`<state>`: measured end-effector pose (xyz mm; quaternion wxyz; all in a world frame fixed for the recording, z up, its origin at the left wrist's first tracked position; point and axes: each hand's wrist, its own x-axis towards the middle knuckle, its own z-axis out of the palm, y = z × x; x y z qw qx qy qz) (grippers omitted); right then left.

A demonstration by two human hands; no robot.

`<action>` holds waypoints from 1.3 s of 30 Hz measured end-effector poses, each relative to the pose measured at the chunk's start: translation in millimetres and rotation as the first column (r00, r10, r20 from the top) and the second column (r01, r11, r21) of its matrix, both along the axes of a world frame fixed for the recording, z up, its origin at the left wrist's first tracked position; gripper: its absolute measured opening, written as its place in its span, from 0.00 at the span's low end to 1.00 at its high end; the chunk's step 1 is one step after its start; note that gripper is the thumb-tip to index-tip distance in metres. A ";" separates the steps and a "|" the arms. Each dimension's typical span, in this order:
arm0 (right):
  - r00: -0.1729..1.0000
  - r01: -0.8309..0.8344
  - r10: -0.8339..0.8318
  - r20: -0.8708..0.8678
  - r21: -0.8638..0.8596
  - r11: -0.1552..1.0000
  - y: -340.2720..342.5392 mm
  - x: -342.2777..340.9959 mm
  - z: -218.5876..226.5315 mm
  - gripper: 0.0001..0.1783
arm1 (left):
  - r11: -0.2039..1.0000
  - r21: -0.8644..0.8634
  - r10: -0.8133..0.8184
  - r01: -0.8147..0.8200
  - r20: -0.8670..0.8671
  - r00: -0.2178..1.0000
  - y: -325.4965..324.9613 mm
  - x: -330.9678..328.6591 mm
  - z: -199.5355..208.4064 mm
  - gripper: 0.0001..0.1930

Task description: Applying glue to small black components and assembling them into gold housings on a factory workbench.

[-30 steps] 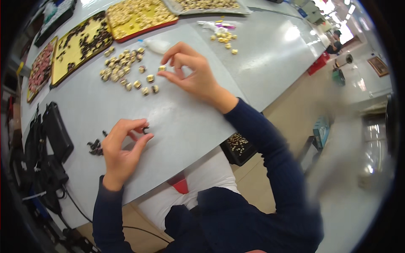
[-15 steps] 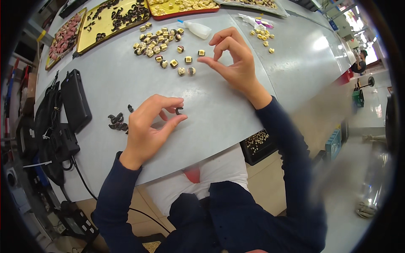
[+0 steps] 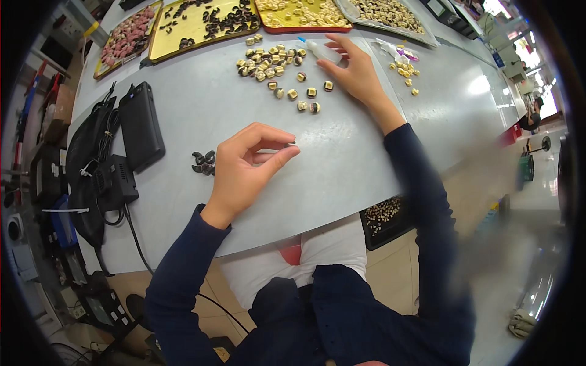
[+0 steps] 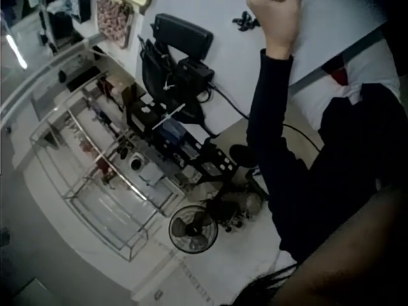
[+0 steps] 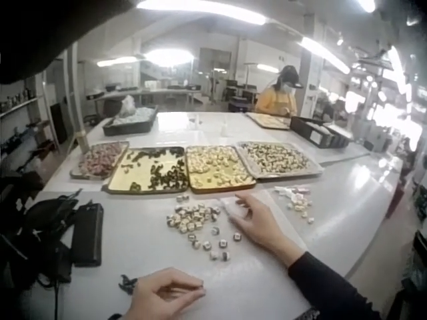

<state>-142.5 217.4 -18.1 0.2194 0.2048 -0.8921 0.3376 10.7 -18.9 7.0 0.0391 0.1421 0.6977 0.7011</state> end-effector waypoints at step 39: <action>0.537 -0.264 0.787 0.304 -0.825 0.499 -38.8 97.5 45.7 0.26 | 0.959 0.227 -0.201 0.168 0.129 0.971 2.8 6.5 -6.2 0.29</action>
